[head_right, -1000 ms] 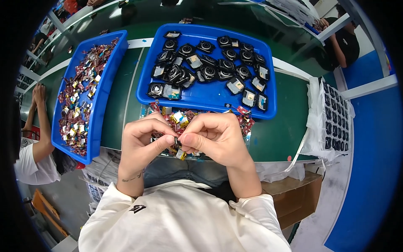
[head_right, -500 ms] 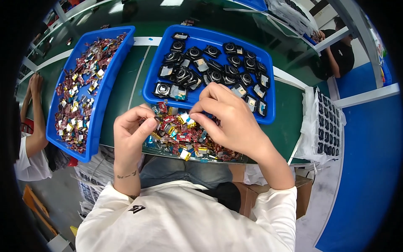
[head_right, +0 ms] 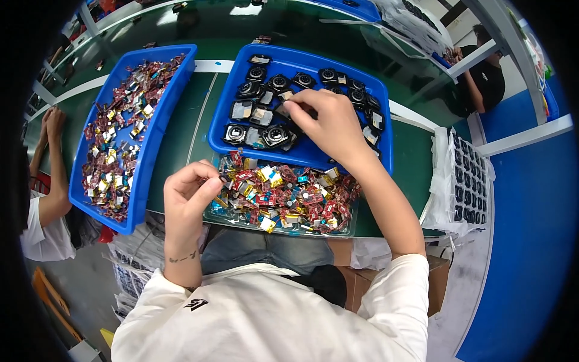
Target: Assembling small electronic components, possibly camera modules, on a production line.
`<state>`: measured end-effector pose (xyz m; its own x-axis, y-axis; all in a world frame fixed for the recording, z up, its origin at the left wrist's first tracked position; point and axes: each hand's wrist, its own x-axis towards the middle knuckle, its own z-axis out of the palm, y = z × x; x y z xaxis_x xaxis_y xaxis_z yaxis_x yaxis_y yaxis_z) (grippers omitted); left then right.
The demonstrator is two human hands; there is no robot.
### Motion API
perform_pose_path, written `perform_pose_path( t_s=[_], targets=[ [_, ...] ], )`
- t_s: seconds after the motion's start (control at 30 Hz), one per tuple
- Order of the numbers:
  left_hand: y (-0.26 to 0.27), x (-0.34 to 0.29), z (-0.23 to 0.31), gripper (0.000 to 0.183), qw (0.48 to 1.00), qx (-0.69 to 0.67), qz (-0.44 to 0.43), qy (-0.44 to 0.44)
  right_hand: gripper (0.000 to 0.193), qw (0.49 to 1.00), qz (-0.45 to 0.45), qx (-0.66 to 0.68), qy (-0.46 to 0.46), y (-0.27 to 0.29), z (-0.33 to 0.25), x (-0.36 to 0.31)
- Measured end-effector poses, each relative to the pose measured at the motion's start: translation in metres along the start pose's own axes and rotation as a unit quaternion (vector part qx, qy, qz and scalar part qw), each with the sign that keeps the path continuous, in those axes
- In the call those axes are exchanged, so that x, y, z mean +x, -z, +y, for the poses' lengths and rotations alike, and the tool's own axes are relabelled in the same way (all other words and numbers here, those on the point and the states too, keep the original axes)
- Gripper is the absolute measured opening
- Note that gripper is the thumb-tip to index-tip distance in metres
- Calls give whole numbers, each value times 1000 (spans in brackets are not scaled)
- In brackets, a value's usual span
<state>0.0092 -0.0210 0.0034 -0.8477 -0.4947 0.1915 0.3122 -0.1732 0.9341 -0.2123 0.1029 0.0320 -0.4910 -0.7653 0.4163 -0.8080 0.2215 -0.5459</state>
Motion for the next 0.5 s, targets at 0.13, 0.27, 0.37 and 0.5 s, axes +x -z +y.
perform_pose_path(
  t_s=[0.13,0.27,0.37,0.5],
  targets=[
    [-7,3,-2,5,999,21,-25,-8,18,903,99,371,-192,17,-1,-26],
    [-15,7,-3,4,995,68,-38,-62,17,806,114,523,-251,29,-31,-56],
    [-24,10,0,4,993,69,-49,-86,26,810,56,531,-242,23,-42,-79],
    [-36,13,16,6,982,145,-65,-106,27,843,12,457,-284,15,-70,-84]
  ],
)
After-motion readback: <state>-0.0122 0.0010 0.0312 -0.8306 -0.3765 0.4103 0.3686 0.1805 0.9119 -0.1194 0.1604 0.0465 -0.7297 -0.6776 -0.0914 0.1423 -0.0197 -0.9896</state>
